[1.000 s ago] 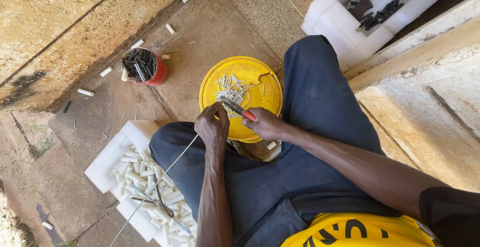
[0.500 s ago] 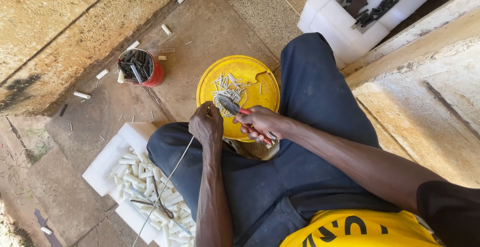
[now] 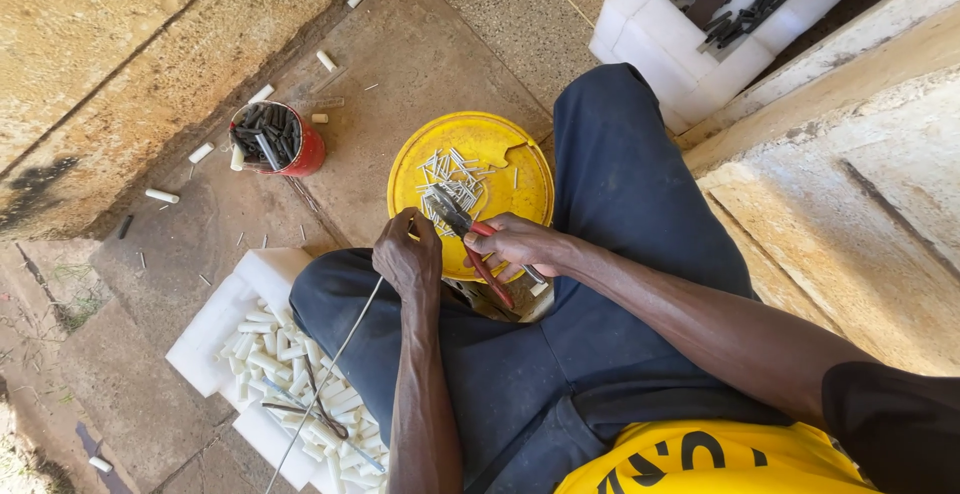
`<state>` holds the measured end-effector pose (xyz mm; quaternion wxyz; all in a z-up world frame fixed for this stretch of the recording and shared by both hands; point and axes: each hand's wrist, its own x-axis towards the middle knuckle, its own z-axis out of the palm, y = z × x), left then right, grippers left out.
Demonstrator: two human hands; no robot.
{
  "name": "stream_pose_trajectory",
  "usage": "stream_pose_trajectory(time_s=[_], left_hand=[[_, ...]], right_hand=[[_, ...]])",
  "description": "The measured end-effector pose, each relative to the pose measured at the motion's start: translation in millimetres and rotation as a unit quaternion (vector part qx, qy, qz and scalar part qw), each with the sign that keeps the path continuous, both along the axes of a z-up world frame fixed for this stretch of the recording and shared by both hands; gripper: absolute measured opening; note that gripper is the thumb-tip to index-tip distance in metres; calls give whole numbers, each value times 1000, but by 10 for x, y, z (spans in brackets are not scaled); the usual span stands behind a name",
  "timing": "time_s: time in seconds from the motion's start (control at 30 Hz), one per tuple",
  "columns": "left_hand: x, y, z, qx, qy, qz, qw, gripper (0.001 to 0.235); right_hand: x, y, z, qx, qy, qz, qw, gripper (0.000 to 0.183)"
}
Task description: Cutting long white plastic tubes into small segments using a pair of side cutters.
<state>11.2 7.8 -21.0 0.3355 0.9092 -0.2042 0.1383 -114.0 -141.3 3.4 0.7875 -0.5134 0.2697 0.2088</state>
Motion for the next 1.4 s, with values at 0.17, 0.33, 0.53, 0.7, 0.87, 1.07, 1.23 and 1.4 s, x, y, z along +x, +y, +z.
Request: stream_pose_trajectory(time_s=[0.17,0.33,0.53,0.7,0.87,1.07,1.23,1.4], left_hand=[[-24,-25,156,-25,-29,-20,999,11],[-60,-17,150,-24,-34,-39,998,11],[-126,-36,250,-14,-31,-59,998,11],[-100,-55,134,-54,-26,-42,997,6],[-120,-93,263,-100,-26,-63,993,11],[-113,-110,273,-114,-39,-69,990,13],[-33,-131,157,-51,-66,-38,996,8],[9,-103,173,-21,-9,-20,1000,6]], right_hand=[[-13,-19,-289,-165,-39,34,985,20],[-93,78,-117,-303,-53,70,949,18],[-83,121,-267,-354,-67,67,930,21],[-78,106,-79,-357,-102,54,927,16],[-47,93,71,-384,-115,52,915,15],[20,83,195,-406,-129,55,903,14],[117,38,106,-395,-119,39,910,12],[179,0,-14,-363,-85,41,927,15]])
